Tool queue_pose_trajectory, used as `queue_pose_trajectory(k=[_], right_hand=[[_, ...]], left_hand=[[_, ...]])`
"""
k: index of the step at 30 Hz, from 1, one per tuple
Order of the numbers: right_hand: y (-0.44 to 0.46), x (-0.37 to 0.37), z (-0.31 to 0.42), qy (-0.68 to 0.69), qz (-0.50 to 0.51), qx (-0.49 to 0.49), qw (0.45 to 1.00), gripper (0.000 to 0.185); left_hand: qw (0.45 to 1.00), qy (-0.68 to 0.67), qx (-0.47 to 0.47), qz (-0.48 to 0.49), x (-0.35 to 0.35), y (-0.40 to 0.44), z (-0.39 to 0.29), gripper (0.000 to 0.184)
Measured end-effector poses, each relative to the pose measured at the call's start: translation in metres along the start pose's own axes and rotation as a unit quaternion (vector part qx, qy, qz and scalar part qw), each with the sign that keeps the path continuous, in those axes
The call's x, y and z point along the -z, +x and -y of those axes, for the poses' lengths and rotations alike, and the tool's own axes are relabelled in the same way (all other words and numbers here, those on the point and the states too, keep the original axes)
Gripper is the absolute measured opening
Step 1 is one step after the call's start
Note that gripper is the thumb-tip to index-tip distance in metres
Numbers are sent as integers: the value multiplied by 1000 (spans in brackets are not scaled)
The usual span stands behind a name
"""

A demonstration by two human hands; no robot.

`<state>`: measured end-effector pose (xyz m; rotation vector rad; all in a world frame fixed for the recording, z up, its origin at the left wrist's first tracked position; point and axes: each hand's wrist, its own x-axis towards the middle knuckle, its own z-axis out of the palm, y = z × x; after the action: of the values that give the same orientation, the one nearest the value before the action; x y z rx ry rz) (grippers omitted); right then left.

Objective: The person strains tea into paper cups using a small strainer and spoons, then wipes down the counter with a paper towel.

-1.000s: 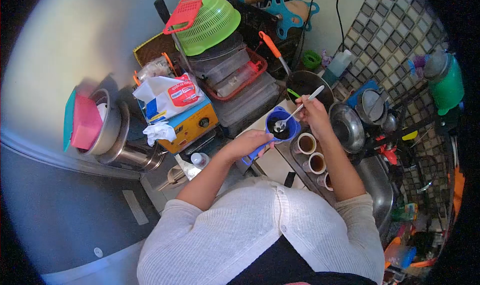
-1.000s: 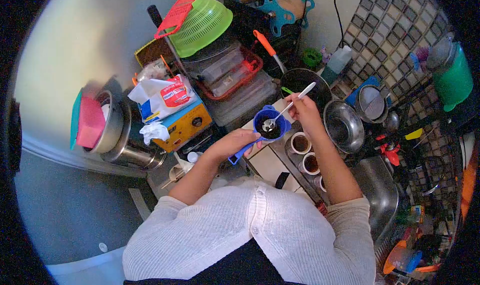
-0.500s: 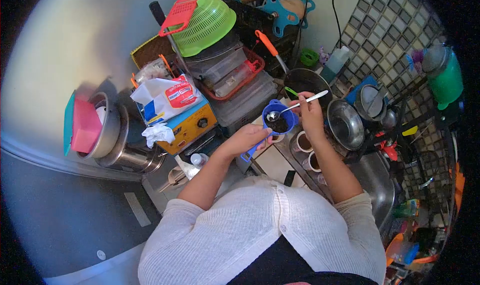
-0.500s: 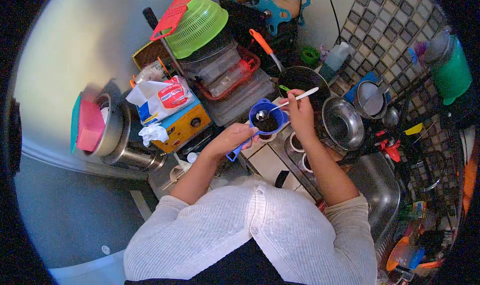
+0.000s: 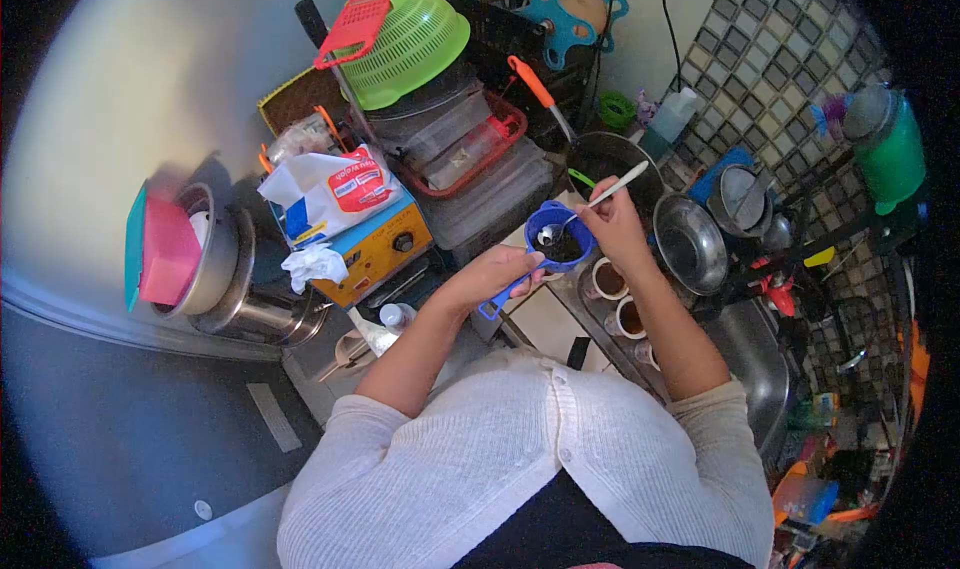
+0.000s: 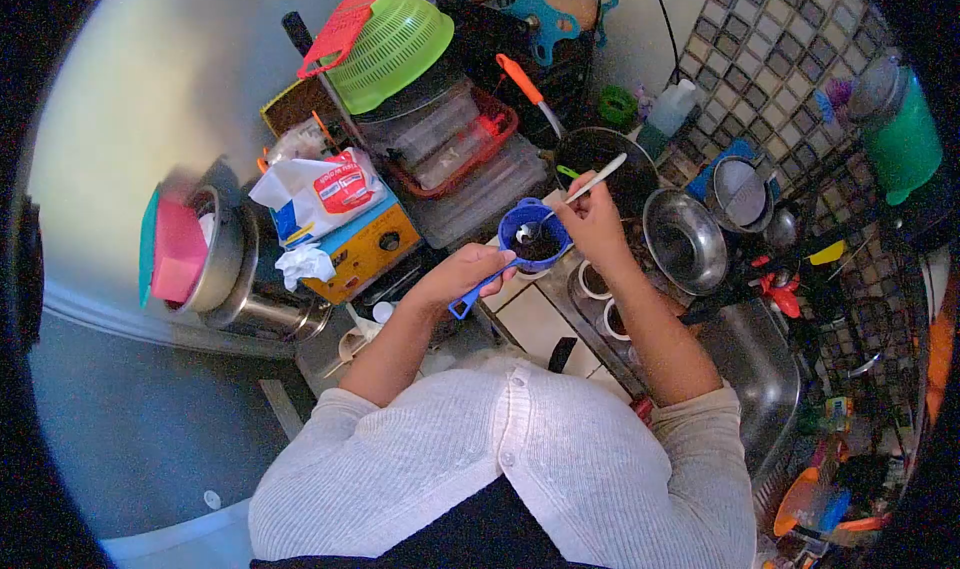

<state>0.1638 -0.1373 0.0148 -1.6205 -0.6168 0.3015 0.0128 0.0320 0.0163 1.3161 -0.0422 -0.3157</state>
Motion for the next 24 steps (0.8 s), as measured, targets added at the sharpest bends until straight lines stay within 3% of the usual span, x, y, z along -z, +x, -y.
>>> queue_pose_trajectory(k=[14,16,17,19,20,24], right_hand=[[-2,1,6,-72,10,54,996,25],[0,7,14,90,41,-35,994,17],[2,9,14,90,44,-35,994,17],[5,10,19,217,52,-160,962,16],[4,11,23,212,37,-166,962,26],[18,33,0,213,76,-198,954,28]], left_hand=[[999,43,-3,-29,0,0,5,33],[999,27,16,-19,2,-2,-2,33],[999,26,16,-21,3,-2,-5,33],[999,34,13,-20,4,-2,-9,33],[999,33,12,-23,4,-3,-11,33],[999,34,15,-9,4,-2,-11,33]])
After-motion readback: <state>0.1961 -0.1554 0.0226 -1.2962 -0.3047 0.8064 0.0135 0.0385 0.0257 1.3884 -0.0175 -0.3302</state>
